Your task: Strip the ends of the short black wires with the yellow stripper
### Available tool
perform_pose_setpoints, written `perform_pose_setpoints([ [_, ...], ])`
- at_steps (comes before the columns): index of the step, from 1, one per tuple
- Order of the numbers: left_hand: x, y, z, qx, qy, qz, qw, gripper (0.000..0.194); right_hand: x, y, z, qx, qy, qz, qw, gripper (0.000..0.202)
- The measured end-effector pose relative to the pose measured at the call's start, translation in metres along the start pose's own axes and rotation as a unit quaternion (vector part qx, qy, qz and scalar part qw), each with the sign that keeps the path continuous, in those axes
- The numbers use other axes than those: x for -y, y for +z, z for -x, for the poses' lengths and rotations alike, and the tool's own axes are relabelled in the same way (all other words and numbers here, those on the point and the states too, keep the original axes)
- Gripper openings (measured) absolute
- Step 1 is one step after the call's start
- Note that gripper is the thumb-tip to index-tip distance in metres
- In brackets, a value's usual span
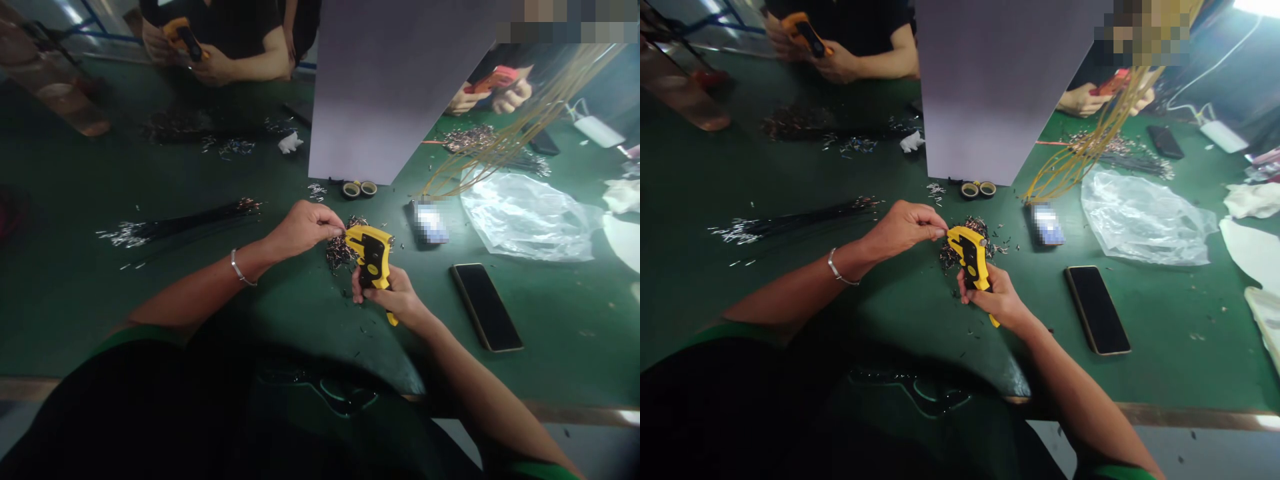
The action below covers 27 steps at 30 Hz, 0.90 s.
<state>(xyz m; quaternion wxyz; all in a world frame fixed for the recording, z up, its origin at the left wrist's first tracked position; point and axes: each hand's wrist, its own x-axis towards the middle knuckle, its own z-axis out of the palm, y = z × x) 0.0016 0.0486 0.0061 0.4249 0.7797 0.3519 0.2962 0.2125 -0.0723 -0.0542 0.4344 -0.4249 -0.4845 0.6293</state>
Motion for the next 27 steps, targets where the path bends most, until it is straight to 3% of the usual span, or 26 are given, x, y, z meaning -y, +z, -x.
perform_pose_setpoints([
  [16,0.012,-0.001,-0.007,0.036,-0.03,0.022,0.999,0.016,-0.005,0.008,-0.001,-0.02,0.01,0.01,1.0,0.013],
  [27,0.026,0.004,-0.012,-0.002,-0.043,0.031,0.999,0.012,-0.009,0.017,-0.005,-0.068,0.021,-0.028,0.997,0.018],
])
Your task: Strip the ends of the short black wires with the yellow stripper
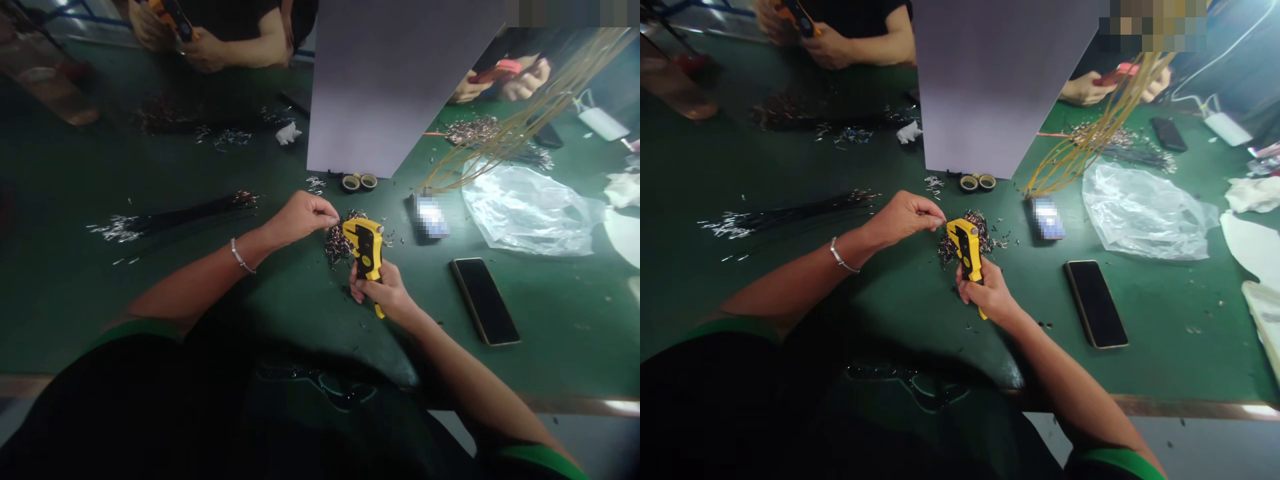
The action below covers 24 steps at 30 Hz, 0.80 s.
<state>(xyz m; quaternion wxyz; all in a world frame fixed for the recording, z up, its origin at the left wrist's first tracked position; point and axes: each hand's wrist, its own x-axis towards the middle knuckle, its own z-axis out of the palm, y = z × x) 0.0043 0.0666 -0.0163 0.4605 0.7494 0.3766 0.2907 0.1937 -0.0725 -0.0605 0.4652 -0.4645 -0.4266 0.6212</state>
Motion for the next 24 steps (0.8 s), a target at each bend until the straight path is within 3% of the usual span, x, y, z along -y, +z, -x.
perform_pose_setpoints([
  [16,0.008,0.009,-0.007,-0.012,0.008,-0.035,0.999,0.013,0.002,0.002,-0.006,-0.019,0.009,-0.015,1.0,0.022],
  [24,0.009,0.007,-0.008,-0.015,-0.001,-0.054,0.998,0.016,0.001,0.003,-0.009,-0.017,-0.007,0.028,0.999,0.018],
])
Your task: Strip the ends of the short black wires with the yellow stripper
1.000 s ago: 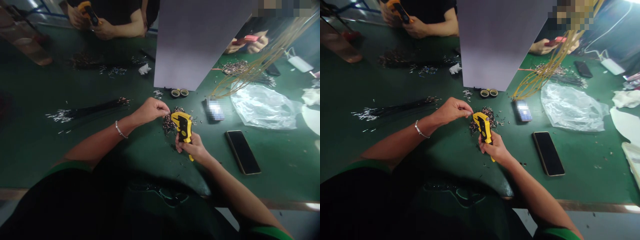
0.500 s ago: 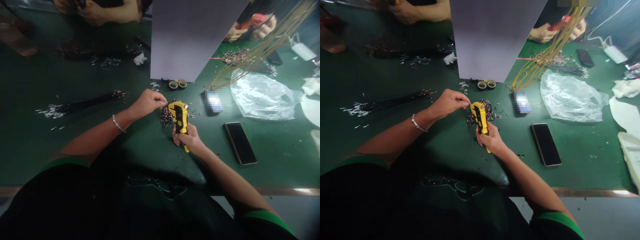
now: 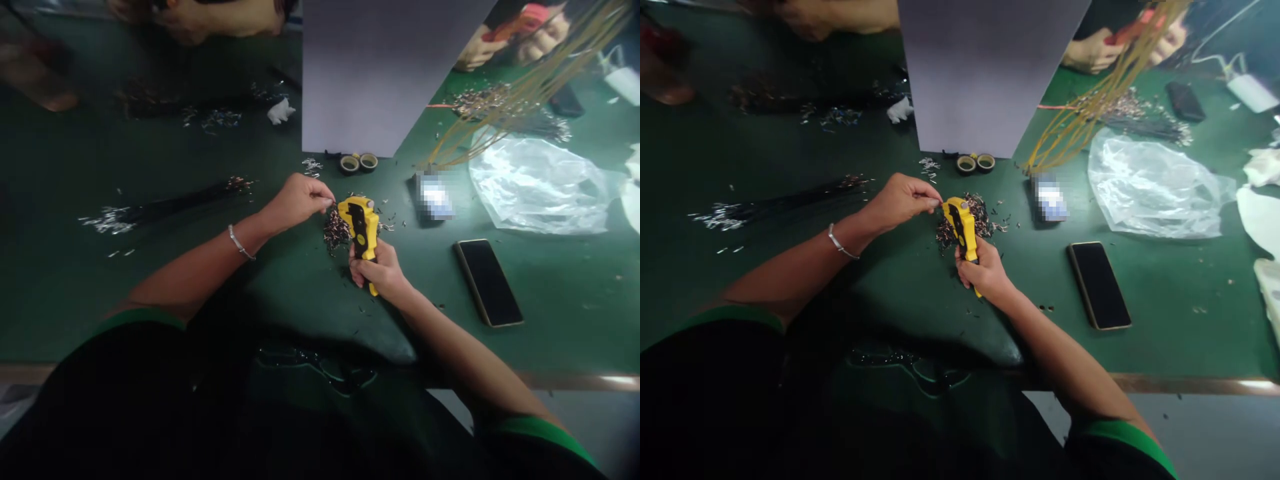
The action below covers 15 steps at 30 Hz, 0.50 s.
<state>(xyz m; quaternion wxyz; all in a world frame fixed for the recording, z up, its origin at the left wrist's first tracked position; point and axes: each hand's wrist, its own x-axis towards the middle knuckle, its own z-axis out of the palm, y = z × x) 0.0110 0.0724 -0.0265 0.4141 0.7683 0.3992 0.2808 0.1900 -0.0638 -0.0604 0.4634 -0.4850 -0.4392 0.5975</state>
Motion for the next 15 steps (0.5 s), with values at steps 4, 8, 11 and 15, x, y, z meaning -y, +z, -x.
perform_pose_setpoints([
  [4,-0.003,-0.002,0.003,-0.024,0.004,0.008,1.0,0.015,0.0,-0.003,0.002,0.023,-0.003,-0.032,0.999,0.02],
  [8,-0.004,-0.004,0.005,-0.036,0.016,0.019,0.999,0.015,0.004,-0.01,0.005,0.041,-0.019,-0.04,0.998,0.021],
  [11,-0.009,-0.005,0.009,-0.055,0.024,0.006,0.998,0.014,0.009,-0.014,0.005,0.042,-0.036,-0.049,0.997,0.024],
  [15,-0.022,-0.006,0.018,-0.071,0.066,-0.034,0.995,0.013,0.015,-0.017,0.005,0.028,-0.045,-0.049,0.997,0.025],
])
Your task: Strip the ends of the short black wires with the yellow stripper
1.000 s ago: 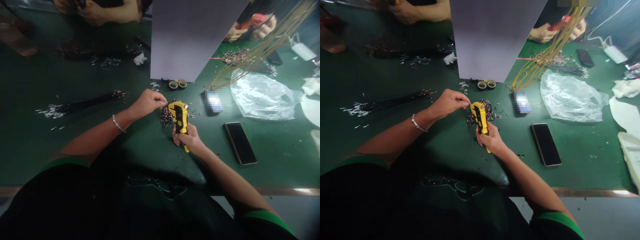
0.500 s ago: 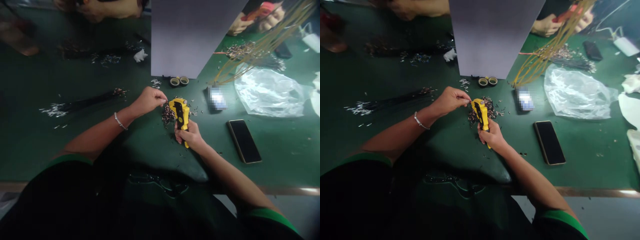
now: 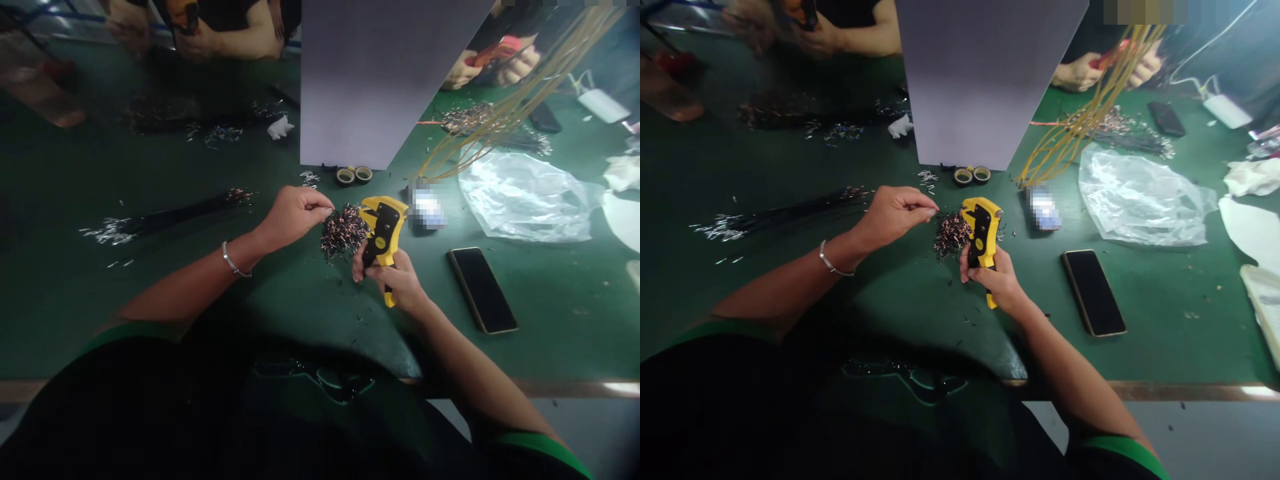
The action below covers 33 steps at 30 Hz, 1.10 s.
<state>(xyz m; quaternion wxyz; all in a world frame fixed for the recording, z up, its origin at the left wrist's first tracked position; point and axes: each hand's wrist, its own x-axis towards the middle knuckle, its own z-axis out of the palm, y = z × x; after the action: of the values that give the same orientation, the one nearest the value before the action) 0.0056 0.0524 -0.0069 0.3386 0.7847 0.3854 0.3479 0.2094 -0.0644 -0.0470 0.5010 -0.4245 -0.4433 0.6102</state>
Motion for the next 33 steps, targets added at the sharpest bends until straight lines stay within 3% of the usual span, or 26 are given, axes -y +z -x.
perform_pose_setpoints([
  [8,-0.011,0.005,0.014,-0.019,0.141,-0.101,0.985,0.02,0.004,0.003,0.001,-0.032,-0.013,-0.008,0.999,0.027],
  [15,-0.013,0.021,0.03,0.011,0.229,-0.179,0.957,0.024,0.009,0.01,0.001,-0.06,-0.023,-0.051,0.997,0.025],
  [21,-0.016,0.029,0.037,0.013,0.262,-0.175,0.949,0.024,0.006,0.011,0.002,-0.056,-0.024,-0.073,0.995,0.018],
  [28,-0.017,0.03,0.038,0.026,0.255,-0.169,0.952,0.022,0.001,0.006,0.0,-0.065,-0.049,-0.057,0.995,0.015],
  [33,-0.013,0.028,0.034,-0.001,0.247,-0.175,0.953,0.022,0.0,0.004,-0.002,-0.065,-0.063,-0.06,0.994,0.017],
])
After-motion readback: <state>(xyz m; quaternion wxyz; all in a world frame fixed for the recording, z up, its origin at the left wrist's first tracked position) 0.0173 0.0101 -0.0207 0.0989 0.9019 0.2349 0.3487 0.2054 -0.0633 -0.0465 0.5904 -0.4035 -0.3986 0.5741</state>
